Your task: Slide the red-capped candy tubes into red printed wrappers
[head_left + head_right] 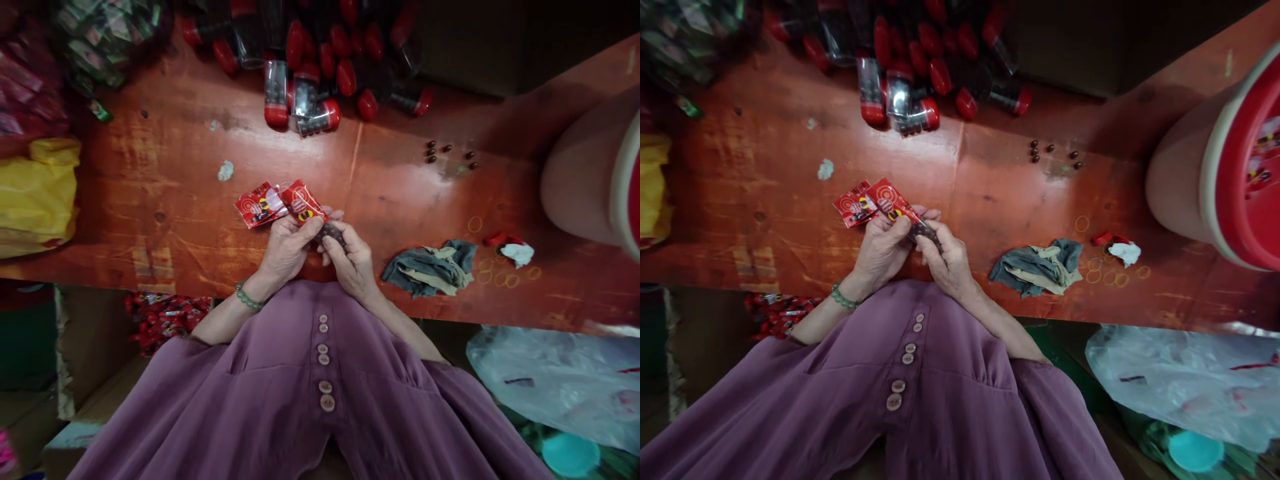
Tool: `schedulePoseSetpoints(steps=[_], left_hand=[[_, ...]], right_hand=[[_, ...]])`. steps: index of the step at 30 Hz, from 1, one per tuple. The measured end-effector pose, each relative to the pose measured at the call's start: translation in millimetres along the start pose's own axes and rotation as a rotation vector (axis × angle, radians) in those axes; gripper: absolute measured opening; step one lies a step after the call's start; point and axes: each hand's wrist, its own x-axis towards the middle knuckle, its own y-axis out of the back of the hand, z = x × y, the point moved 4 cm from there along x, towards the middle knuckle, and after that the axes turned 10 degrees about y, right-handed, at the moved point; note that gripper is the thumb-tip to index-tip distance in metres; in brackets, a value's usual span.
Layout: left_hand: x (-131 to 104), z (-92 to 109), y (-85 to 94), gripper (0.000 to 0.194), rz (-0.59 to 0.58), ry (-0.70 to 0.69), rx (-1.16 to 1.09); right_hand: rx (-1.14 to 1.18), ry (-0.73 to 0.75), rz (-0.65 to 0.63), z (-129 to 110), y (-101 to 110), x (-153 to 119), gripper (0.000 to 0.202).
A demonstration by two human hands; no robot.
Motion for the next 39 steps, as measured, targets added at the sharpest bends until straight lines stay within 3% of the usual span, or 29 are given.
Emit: schedulePoseSetpoints(steps=[7, 10, 14, 24, 29, 35, 39], left_hand=[[3, -9, -3.4, 0.038, 0.019, -0.009, 0.090], [2, -4, -2.5, 0.044, -0.018, -0.034, 0.083], [2, 6, -0.4, 0.046, 0.019, -0.078, 0.072], [12, 3, 14.2, 0.034, 0.153, -0.163, 0.177], [12, 9, 7.7, 0.036, 0.068, -0.117, 0.096], [4, 6, 3.4, 0.035, -0.120, -0.016, 0.167], [1, 4, 1.9, 0.031, -0.172, -0.003, 0.161]], right_hand=[[0.025, -0.014, 0.049, 5, -6, -2, 0.026], [0.121, -0.017, 0.036, 1, -6, 3, 0.027], [0.134, 0.008, 0.040, -2, -2, 8, 0.030], [-0.252, 0.099, 0.042, -1, 10, 6, 0.026], [-0.240, 0.099, 0.021, -4, 11, 9, 0.027], [0.228, -0.062, -0.106, 1, 8, 12, 0.029], [0.328, -0.095, -0.104, 5, 9, 16, 0.032]])
